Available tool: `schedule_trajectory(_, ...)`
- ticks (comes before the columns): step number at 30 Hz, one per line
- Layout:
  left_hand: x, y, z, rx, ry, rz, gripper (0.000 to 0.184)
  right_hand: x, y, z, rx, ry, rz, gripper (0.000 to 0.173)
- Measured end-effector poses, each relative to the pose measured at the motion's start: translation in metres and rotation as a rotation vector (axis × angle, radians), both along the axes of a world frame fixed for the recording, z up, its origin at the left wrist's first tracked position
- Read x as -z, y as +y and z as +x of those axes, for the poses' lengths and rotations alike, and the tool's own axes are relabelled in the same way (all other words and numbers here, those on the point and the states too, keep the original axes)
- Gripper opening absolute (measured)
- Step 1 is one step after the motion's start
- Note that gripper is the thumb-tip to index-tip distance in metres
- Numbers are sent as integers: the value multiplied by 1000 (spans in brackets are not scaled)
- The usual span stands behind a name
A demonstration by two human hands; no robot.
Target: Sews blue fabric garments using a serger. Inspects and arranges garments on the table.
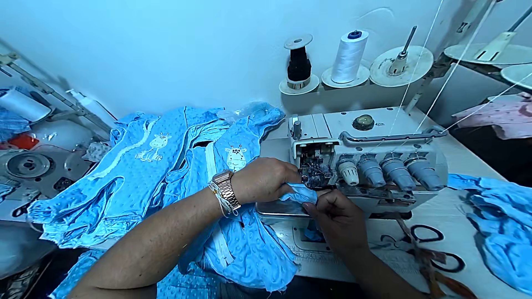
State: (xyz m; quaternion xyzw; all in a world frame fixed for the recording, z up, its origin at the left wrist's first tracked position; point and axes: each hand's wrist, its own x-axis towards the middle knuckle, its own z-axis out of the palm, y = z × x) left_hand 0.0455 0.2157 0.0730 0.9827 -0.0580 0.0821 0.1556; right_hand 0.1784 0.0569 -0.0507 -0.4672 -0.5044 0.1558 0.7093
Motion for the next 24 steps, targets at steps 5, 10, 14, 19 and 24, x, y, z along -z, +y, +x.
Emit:
schedule_trajectory(5, -3, 2, 6, 25, -1, -195, 17, -6, -2, -1, 95, -105, -1, 4)
schedule_trajectory(10, -7, -2, 10, 15, 7, -146, 18, -11, -3, -5, 175, -129, -36, 13)
schedule_trajectory(14, -4, -2, 12, -2, 7, -206, 20, -11, 1, -4, 238, -193, -28, 13)
schedule_trajectory(19, -2, 1, 13, 14, 20, -315, 17, -17, 1, -4, 249, -229, -76, 11)
schedule_trajectory(24, -10, -10, 3, 1, 120, 22, 3, 3, -12, -7, 240, -328, 85, 15)
